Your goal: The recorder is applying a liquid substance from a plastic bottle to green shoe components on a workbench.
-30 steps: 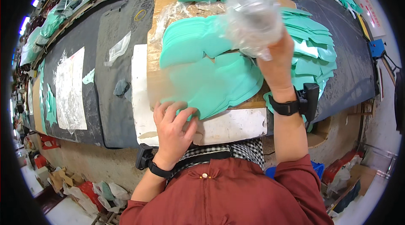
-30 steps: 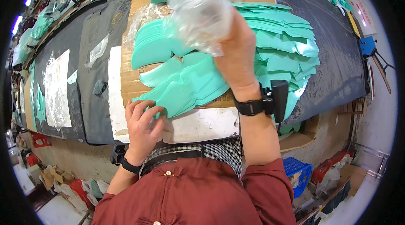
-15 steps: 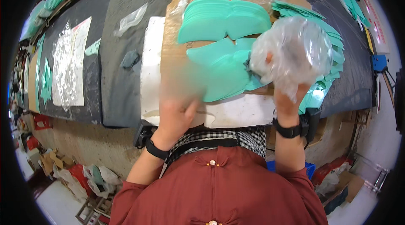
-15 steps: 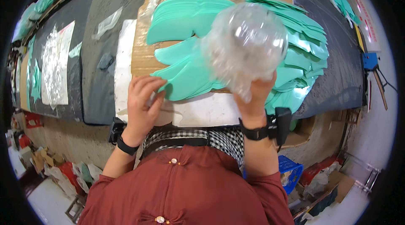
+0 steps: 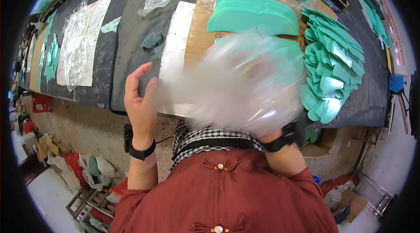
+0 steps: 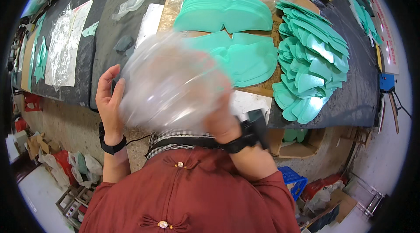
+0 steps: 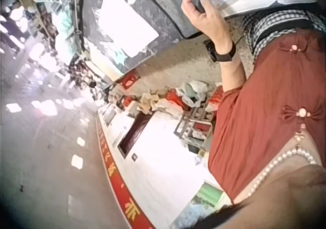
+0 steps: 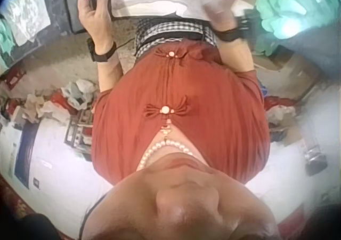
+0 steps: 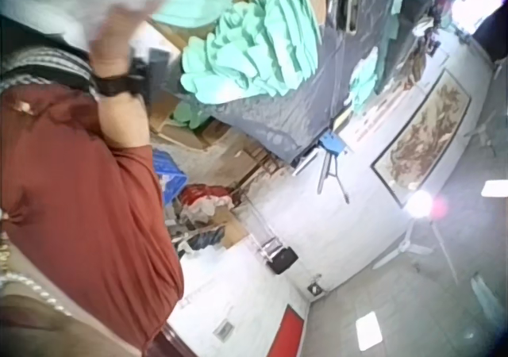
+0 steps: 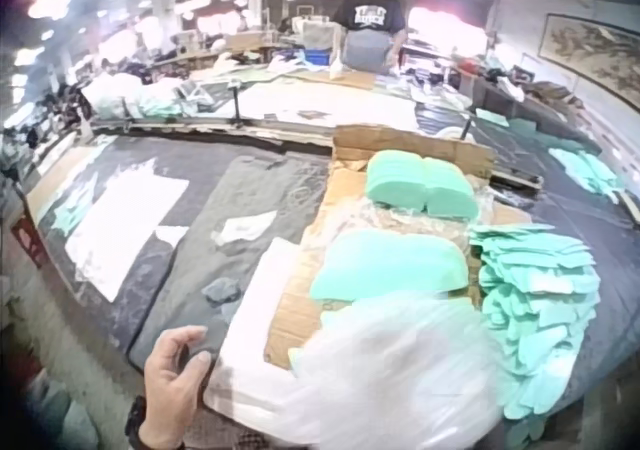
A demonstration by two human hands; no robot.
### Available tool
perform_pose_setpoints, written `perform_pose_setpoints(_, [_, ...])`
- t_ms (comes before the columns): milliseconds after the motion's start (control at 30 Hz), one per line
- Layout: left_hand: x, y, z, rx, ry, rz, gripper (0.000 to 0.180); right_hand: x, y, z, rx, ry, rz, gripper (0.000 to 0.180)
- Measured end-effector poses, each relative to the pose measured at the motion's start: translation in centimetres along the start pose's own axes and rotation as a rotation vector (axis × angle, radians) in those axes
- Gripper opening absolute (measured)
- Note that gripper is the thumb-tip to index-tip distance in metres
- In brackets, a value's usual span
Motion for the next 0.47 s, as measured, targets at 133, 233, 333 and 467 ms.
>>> perform_pose_setpoints(133, [0.0, 0.3, 0.0, 0.002, -0.004, 0.019, 0.030, 5.4, -1.2, 3.2, -0.315, -0.346, 0.106, 0.038])
perform_pose_setpoints(233, [-1.7, 0.2, 0.4, -0.035, -0.053, -0.045, 0.028, 2.2, -1.3, -0.8, 0.026, 0.156, -0.014, 0.037])
perform_pose_setpoints(333, [-3.6, -0.4, 2.0, -0.082, -0.105, -0.116, 0.024, 0.4, -0.4, -3.1, 0.194, 0.282, -0.120, 0.037])
perform_pose_setpoints(467, [-4.7, -1.0, 3.1, -0.161, -0.202, -0.180, 0.024, 3.1, 0.8, -2.4, 0.134, 0.327, -0.104, 0.039])
Point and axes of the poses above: each hand's wrist, its own y-axis away from the middle knuckle, its own x-axis out of the back of the hand, z = x × y, the point moved 10 cm from there along -y, towards the middle knuckle, and after that the axes turned 13 degrees about -x, right-handed, at the moved point
